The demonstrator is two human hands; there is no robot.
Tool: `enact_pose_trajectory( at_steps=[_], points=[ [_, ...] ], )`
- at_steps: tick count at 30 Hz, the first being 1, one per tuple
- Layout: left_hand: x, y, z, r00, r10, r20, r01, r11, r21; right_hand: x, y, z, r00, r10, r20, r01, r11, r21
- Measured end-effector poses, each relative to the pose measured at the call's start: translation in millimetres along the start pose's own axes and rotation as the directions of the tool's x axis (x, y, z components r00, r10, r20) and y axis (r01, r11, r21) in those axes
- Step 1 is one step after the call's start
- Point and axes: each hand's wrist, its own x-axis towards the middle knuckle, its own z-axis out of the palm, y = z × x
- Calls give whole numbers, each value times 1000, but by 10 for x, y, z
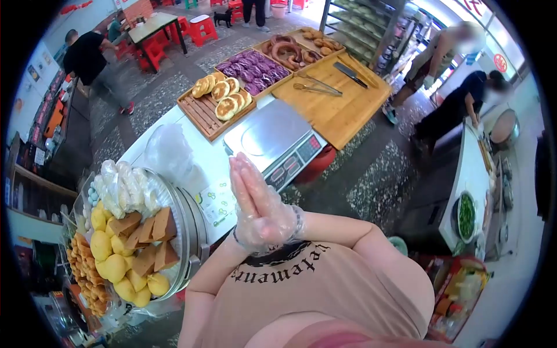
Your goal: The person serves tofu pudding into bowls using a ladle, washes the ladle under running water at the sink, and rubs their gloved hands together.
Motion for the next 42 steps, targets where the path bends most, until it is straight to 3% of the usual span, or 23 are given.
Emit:
enact_pose_trajectory(
  at_steps=[4,8,10,12,13,15,16,19,21,22,24,25,26,27,28,32,33,36,38,39,40,41,42],
  points=[
    [252,-188,323,962,-248,-113,236,966,-109,121,320,-441,997,-3,82,-6,994,112],
    [400,-268,397,893,-384,-233,354,921,-162,201,694,-728,980,37,195,-78,975,209],
    [481,-244,368,881,-394,-261,363,918,-162,251,817,-846,969,-2,248,-49,979,198],
    [562,-217,304,828,-343,-443,304,939,-158,304,833,-912,980,56,189,-93,977,194],
    [519,-259,233,826,-347,-444,307,938,-161,281,889,-923,982,102,156,-131,973,188],
    [394,-351,29,802,-261,-537,318,948,14,281,929,-869,978,202,47,-207,946,251],
    [349,-350,-57,803,-266,-533,320,947,9,255,938,-810,977,207,44,-211,945,249],
    [258,-395,-291,789,-268,-553,339,941,28,259,966,-655,941,330,79,-339,909,242],
    [145,-490,-418,779,-333,-532,352,934,-69,300,942,-532,846,434,309,-490,862,129],
    [120,-524,-443,782,-329,-530,346,936,-71,333,923,-443,848,434,304,-487,865,125],
    [90,-533,-408,820,-517,-248,533,846,-4,369,866,-254,756,404,515,-416,904,-98],
    [143,-556,-434,854,-520,11,517,852,79,303,926,-175,757,408,511,-418,903,-101],
    [206,-581,-452,819,-505,273,481,863,153,174,1036,-103,640,408,651,-446,887,-118],
    [207,-606,-443,815,-505,284,483,863,148,37,1138,-37,502,394,770,-473,870,-137],
    [195,-642,-420,783,-498,373,472,866,166,-73,1201,34,435,404,805,-486,858,-169],
    [350,-549,-264,697,-469,543,402,882,247,-315,1245,256,478,475,739,-439,858,-267],
    [350,-515,-215,772,-400,494,280,911,302,-358,1240,307,518,493,699,-437,855,-279],
    [281,-629,-69,809,-284,515,169,951,259,-409,1274,312,674,537,507,-459,843,-282],
    [338,-640,-52,821,-217,528,104,966,235,-388,1354,240,823,498,274,-424,858,-289],
    [388,-626,-40,943,-127,307,65,977,204,-378,1463,182,904,410,117,-346,866,-361],
    [413,-611,-27,998,-30,62,18,983,184,-359,1607,108,969,246,-35,-227,819,-527],
    [309,-646,2,992,-77,-103,100,967,236,-108,1338,-121,740,669,-69,-644,734,216],
    [308,-664,-25,992,-76,-101,98,967,236,4,1250,-236,672,728,-136,-676,678,287]
  ],
)
